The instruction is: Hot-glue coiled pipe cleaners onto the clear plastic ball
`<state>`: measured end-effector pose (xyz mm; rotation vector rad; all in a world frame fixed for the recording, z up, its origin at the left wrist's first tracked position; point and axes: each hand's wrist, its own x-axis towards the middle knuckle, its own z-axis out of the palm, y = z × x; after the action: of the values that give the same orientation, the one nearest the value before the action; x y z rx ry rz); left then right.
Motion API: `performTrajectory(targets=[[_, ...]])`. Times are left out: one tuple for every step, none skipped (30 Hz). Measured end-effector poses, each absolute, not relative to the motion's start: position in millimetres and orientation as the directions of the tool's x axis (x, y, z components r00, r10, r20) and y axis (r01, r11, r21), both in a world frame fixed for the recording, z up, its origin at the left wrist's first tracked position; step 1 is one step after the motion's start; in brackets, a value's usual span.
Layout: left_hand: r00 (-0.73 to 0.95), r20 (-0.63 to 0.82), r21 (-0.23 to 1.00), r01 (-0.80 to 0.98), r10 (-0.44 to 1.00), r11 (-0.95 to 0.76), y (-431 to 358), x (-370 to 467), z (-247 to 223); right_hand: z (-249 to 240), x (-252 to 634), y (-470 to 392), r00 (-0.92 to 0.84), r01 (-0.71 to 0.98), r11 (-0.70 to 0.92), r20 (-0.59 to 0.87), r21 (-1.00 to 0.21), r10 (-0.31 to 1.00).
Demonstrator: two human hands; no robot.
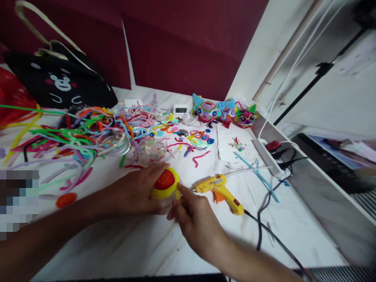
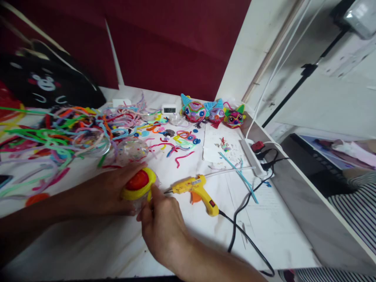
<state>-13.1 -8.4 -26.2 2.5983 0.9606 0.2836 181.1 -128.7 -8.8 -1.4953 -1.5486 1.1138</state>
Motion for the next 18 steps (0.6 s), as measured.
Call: performTrajectory(targets=[[0.778, 0.012, 0.412, 0.568, 0.628, -0.712, -6, -17, -21, -9, 181, -129, -0.089, 0.395, -0.040, -0.082, -0.918, 0.993], [0.787, -0.017, 0.436, 0.561, 0.617, -0.704, -3, -20, -16, -8, 182, -129, -0.093, 0.400, -0.039, -0.084, -0.916, 0.992], [0.801, -0.053, 0.455, 0.551, 0.596, -0.700, -1, -22, -11, -8, 182, -129, -0.097, 0.403, -0.037, -0.083, -0.915, 0.992], [0.800, -0.071, 0.468, 0.554, 0.596, -0.689, 1, -24, -7, -8, 181, -130, -0.101, 0.402, -0.033, -0.081, -0.915, 0.992], [0.800, -0.077, 0.473, 0.555, 0.595, -0.684, 2, -24, -4, -8, 181, -130, -0.105, 0.400, -0.031, -0.080, -0.916, 0.991], [0.804, -0.079, 0.473, 0.550, 0.589, -0.688, 3, -24, -2, -8, 181, -130, -0.106, 0.398, -0.034, -0.083, -0.917, 0.991], [0.809, -0.077, 0.470, 0.545, 0.583, -0.695, 5, -23, 0, -8, 181, -130, -0.103, 0.395, -0.039, -0.087, -0.918, 0.991], [0.816, -0.068, 0.465, 0.535, 0.575, -0.705, 6, -22, 0, -8, 181, -130, -0.100, 0.392, -0.044, -0.090, -0.919, 0.991], [0.830, -0.067, 0.461, 0.518, 0.554, -0.720, 7, -20, 0, -8, 181, -130, -0.099, 0.388, -0.048, -0.093, -0.921, 0.991], [0.834, -0.056, 0.458, 0.510, 0.549, -0.728, 8, -18, -1, -8, 181, -130, -0.098, 0.383, -0.049, -0.094, -0.923, 0.991], [0.838, -0.038, 0.455, 0.500, 0.545, -0.737, 9, -17, -2, -8, 181, -130, -0.097, 0.377, -0.050, -0.093, -0.925, 0.991], [0.840, -0.026, 0.453, 0.493, 0.541, -0.743, 9, -15, -3, -8, 181, -130, -0.095, 0.370, -0.051, -0.092, -0.928, 0.991], [0.842, -0.008, 0.449, 0.485, 0.539, -0.751, 9, -14, -4, -9, 181, -130, -0.094, 0.365, -0.051, -0.092, -0.930, 0.991], [0.846, 0.011, 0.446, 0.473, 0.533, -0.760, 8, -14, -6, -9, 181, -129, -0.091, 0.361, -0.053, -0.092, -0.931, 0.992], [0.853, 0.026, 0.445, 0.457, 0.521, -0.770, 8, -14, -8, -10, 181, -129, -0.087, 0.360, -0.055, -0.092, -0.931, 0.992], [0.860, 0.040, 0.447, 0.439, 0.508, -0.779, 7, -15, -10, -10, 181, -129, -0.085, 0.361, -0.056, -0.093, -0.931, 0.992], [0.866, 0.050, 0.454, 0.424, 0.497, -0.784, 6, -16, -12, -11, 181, -129, -0.086, 0.365, -0.056, -0.094, -0.929, 0.992], [0.870, 0.057, 0.465, 0.410, 0.489, -0.785, 5, -17, -14, -12, 181, -129, -0.085, 0.369, -0.056, -0.094, -0.928, 0.992]])
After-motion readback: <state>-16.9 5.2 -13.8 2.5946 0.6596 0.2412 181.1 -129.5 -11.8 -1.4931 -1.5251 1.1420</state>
